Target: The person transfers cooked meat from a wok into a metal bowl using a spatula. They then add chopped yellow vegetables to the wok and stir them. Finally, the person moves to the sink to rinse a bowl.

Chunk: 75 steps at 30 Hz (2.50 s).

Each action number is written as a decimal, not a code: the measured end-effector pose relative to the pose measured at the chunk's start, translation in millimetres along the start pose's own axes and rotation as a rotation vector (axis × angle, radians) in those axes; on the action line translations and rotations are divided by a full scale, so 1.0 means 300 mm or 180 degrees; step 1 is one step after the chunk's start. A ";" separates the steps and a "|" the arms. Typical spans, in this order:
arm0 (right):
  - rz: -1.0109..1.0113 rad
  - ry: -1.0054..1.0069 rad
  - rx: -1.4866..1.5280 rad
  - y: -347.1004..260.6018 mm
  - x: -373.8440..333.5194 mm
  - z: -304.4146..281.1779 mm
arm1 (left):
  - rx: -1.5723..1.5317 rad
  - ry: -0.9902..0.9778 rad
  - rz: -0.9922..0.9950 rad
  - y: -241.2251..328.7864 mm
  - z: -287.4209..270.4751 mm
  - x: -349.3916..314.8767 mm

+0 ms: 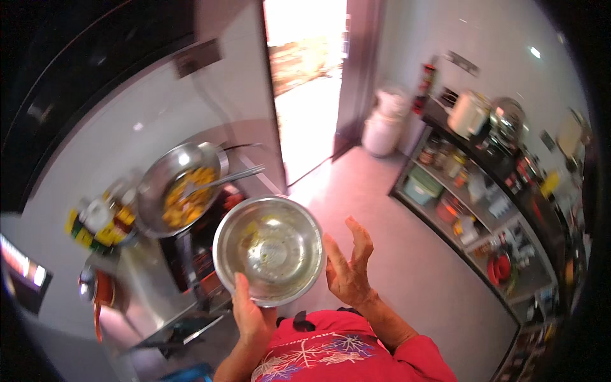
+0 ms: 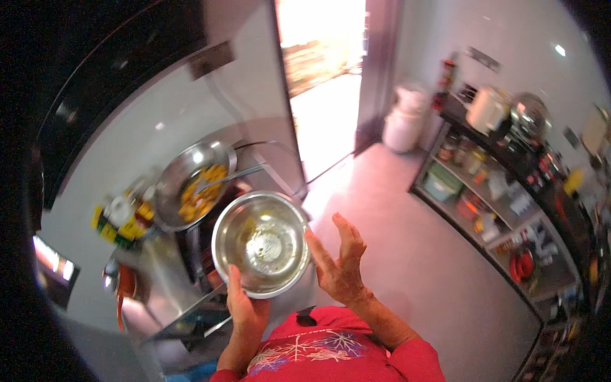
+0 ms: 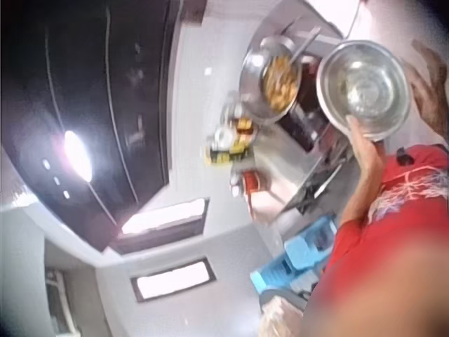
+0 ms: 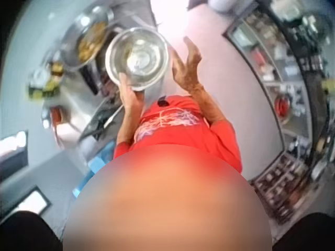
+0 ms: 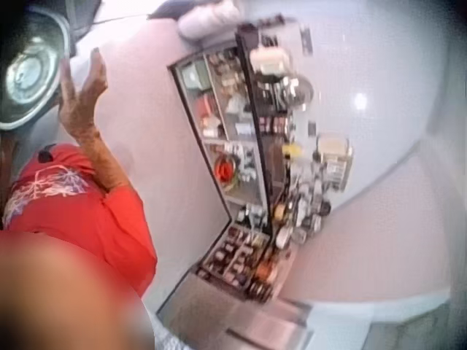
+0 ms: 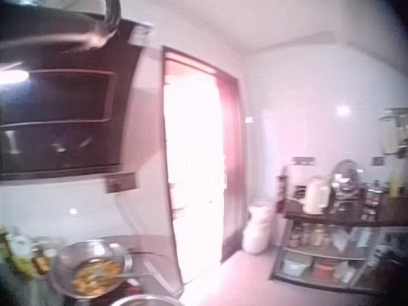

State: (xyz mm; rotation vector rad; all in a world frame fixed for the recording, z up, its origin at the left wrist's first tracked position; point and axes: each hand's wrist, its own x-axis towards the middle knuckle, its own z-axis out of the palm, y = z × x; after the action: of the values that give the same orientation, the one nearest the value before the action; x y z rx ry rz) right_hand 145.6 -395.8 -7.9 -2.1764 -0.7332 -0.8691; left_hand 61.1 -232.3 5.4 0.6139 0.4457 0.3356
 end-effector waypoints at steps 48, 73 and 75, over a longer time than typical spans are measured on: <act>0.4309 0.7189 0.0105 1.216 -1.578 -1.698 | 0.1516 -0.3264 -0.4189 -2.645 1.608 -0.429; 0.3563 0.4893 0.0179 2.379 -1.467 -2.985 | 0.1306 -0.3006 -0.3792 -3.615 2.388 -0.926; 0.3546 0.4947 0.0209 2.429 -1.479 -3.040 | 0.1263 -0.2950 -0.3761 -3.679 2.413 -0.943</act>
State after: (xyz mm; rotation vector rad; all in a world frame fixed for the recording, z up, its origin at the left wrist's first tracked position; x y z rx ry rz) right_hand 41.1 -1636.3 -108.2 -0.9043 1.0573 -1.3616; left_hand 363.7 -1545.9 -63.1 0.7125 -0.0869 -1.1577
